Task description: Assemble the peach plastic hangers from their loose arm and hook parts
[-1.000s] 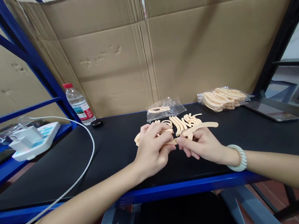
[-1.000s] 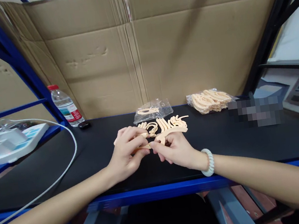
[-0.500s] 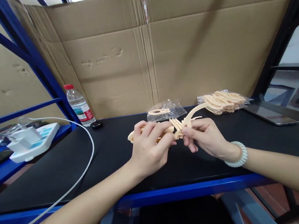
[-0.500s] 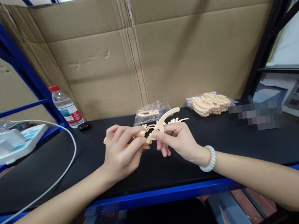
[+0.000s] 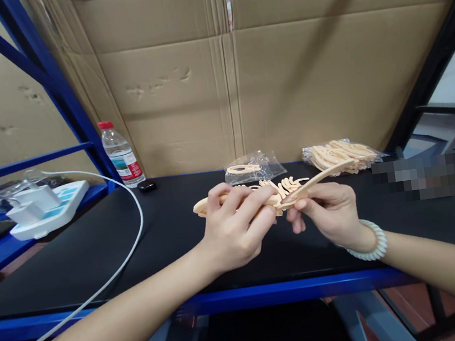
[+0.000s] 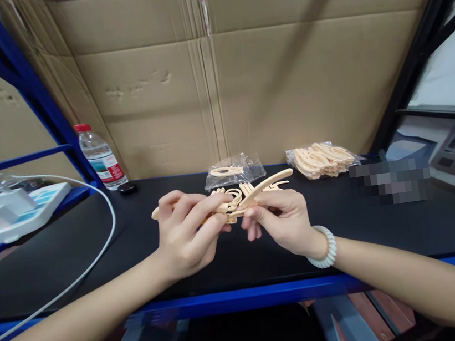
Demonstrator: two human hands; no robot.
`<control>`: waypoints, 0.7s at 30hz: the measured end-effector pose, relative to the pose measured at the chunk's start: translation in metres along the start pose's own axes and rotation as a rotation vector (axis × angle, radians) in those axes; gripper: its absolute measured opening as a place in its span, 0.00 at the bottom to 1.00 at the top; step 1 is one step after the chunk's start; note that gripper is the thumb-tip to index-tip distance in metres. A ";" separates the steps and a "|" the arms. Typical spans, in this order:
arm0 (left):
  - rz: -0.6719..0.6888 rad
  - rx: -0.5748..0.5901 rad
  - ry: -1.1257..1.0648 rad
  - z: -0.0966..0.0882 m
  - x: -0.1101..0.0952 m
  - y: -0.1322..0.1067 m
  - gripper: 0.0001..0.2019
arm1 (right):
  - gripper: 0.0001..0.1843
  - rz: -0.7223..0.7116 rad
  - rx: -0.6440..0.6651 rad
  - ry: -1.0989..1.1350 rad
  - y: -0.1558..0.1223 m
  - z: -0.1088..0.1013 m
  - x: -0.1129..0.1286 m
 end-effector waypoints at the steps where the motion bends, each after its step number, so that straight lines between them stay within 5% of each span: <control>1: -0.010 0.005 -0.009 0.000 0.000 0.000 0.04 | 0.13 -0.008 -0.001 -0.001 -0.001 0.000 0.000; 9: -0.100 0.050 -0.118 0.002 0.003 0.000 0.04 | 0.12 -0.096 0.012 -0.061 -0.003 0.002 0.007; 21: -0.241 0.168 -0.284 0.002 0.009 -0.007 0.06 | 0.16 -0.722 0.150 -0.300 -0.003 -0.014 0.029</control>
Point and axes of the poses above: each hand's wrist, its own y-axis towards the middle knuckle, its own z-axis out of the palm, x = y × z, the point moved 1 cm from there along y, towards the middle knuckle, and after that the axes turned 13 degrees about -x, right-handed, at the moved point
